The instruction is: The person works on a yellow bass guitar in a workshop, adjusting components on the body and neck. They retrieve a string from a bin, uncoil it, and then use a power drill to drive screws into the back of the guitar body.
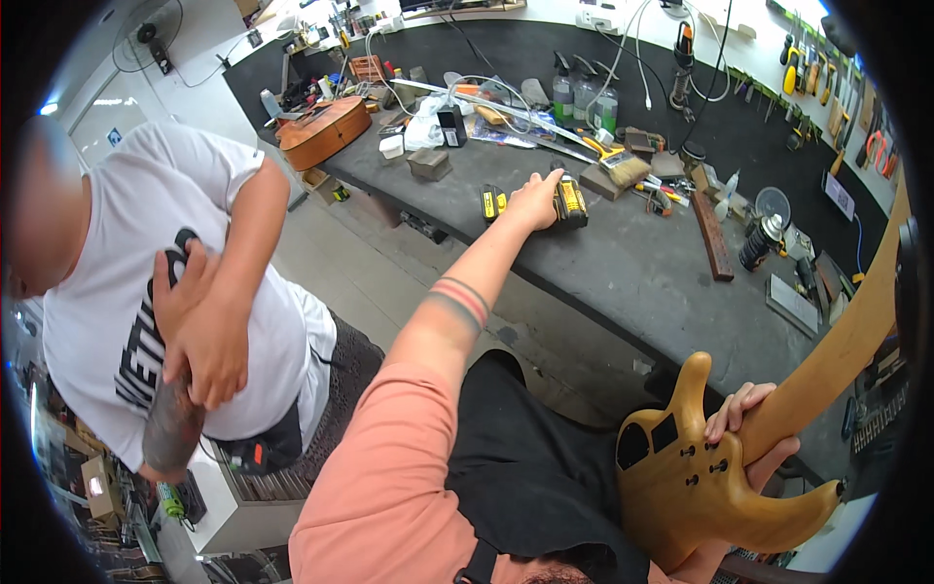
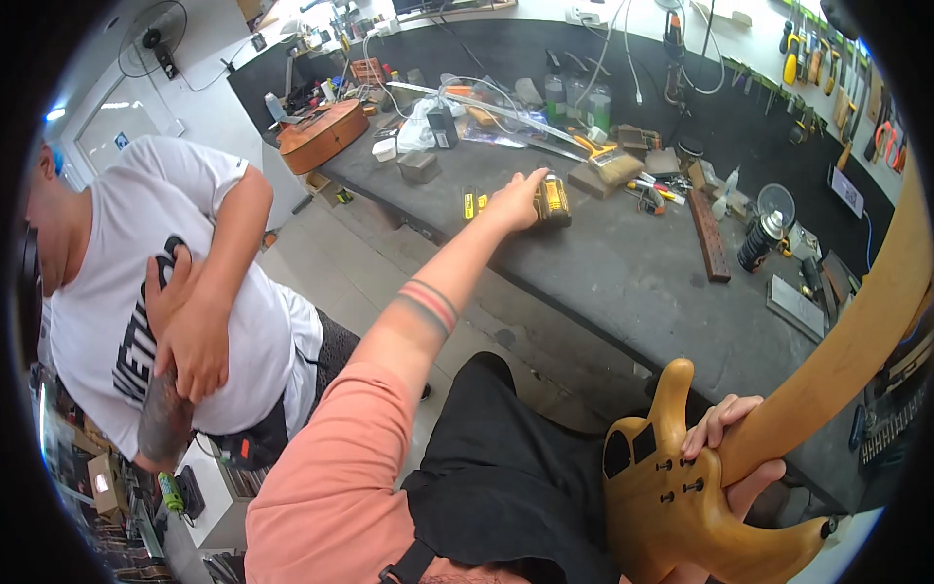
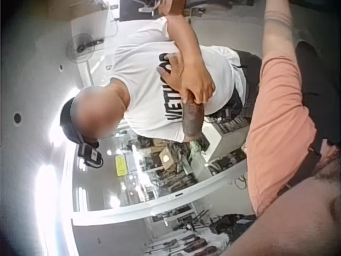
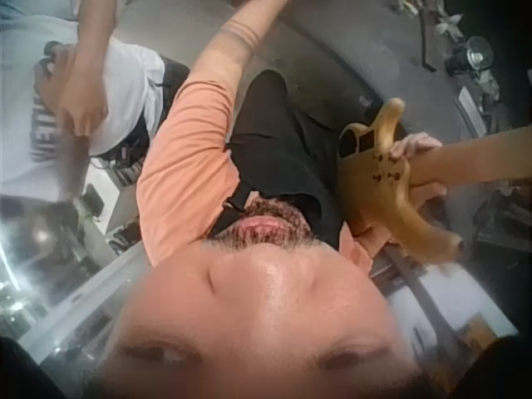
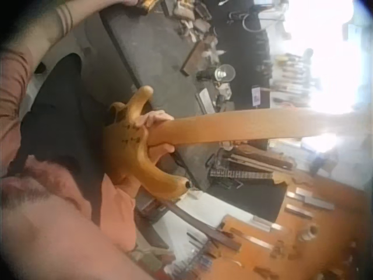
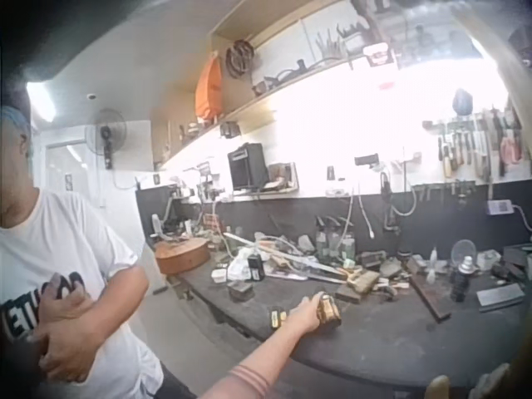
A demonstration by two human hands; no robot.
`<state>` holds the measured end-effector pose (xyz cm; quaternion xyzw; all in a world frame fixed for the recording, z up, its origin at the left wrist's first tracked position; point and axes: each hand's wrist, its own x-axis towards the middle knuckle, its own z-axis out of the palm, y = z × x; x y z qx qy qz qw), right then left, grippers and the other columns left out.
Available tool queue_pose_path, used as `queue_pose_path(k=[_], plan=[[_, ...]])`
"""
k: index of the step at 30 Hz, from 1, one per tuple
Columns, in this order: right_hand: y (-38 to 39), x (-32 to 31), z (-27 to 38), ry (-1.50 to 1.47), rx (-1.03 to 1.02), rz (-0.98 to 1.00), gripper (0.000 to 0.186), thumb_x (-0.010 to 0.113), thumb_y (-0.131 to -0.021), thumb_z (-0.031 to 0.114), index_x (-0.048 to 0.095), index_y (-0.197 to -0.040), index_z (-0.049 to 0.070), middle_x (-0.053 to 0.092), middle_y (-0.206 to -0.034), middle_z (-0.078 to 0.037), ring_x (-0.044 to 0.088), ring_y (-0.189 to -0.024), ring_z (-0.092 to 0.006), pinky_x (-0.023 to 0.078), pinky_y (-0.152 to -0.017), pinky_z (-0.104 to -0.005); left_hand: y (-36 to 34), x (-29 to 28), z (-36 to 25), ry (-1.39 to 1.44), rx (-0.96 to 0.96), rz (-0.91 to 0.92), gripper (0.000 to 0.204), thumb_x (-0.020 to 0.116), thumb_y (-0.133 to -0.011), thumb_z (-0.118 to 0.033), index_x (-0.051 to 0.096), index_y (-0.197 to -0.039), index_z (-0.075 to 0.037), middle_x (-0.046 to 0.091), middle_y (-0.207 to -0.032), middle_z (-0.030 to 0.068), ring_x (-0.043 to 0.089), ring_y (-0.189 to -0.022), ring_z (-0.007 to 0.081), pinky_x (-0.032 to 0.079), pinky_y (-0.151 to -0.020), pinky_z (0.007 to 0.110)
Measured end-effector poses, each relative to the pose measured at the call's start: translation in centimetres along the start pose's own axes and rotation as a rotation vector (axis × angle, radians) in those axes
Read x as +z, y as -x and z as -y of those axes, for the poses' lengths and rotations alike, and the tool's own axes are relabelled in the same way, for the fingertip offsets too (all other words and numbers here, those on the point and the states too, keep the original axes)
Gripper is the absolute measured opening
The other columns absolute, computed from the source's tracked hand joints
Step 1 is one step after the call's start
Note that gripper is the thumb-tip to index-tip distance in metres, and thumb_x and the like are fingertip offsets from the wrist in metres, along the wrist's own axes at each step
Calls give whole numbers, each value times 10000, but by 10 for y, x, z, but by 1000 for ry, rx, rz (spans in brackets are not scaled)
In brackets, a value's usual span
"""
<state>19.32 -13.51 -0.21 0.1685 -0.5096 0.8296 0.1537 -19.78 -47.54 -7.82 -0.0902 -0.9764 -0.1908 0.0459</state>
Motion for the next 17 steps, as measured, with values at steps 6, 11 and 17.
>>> queue_pose_path(k=[6,11,17], plan=[[-3,-5,2,-39,68,-9,850,674,-965,828,571,-1150,4,512,-945,-69,631,-783,-184,545,-743,-331,-15,-33,-72,-204,162,-155,636,749,-937,-169,609,-1553,-96,551,-1591,213,510,-1502,418,450,-1204,608],[-7,-6,1,12,177,-19,859,627,-987,840,599,-1198,8,524,-968,-50,613,-850,-166,503,-820,-319,104,-145,-248,1203,959,223,683,760,-1086,-411,515,-1622,-66,709,-1470,127,717,-1279,229,597,-998,329],[-8,-34,10,52,212,157,939,564,-989,879,599,-1336,7,569,-1074,-69,646,-984,-164,476,-898,-295,189,-183,-359,1569,981,423,1004,831,-1000,-393,256,-1668,88,674,-1308,192,666,-1191,233,504,-1069,392]])
